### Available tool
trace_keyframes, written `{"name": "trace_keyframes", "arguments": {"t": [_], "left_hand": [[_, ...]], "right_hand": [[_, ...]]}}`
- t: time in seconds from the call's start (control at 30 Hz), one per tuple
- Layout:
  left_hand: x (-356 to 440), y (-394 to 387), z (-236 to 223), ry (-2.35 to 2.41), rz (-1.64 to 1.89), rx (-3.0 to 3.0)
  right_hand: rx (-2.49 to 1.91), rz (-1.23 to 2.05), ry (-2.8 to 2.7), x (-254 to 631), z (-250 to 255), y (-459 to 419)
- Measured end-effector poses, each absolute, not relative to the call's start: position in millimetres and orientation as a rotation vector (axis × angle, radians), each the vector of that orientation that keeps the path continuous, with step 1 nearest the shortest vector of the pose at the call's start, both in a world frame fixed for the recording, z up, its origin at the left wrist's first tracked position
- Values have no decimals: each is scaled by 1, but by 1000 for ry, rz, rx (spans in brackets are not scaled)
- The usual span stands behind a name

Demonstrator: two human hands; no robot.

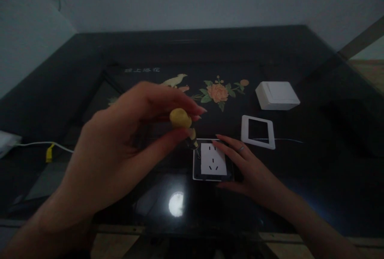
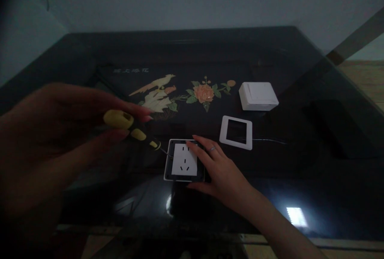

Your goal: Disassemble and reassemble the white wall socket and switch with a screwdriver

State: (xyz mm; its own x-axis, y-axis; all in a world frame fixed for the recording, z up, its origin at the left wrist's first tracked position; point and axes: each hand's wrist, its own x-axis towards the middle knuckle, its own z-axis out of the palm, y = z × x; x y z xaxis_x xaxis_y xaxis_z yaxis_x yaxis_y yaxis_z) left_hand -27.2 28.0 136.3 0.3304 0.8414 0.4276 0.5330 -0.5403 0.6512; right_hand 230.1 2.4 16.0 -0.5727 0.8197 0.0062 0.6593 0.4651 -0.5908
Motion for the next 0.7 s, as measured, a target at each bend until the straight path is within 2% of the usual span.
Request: {"name": "trace_keyframes", "arguments": {"t": [0.1,0.23,0.5,0.7], "left_hand": [[-26,30,135,1143,1057,2273],[-21,30,128,1146,1321,2323],[-23,27,139,1175,1042,2333],[-21,29,133,1141,1201,2424]], "right_hand": [[-1270,791,-2429,230,16,2],[-1266,781,-2428,231,15,2],[-1250,779,-2431,232,14,2],[-1250,777,-2445,231,15,3]]}}
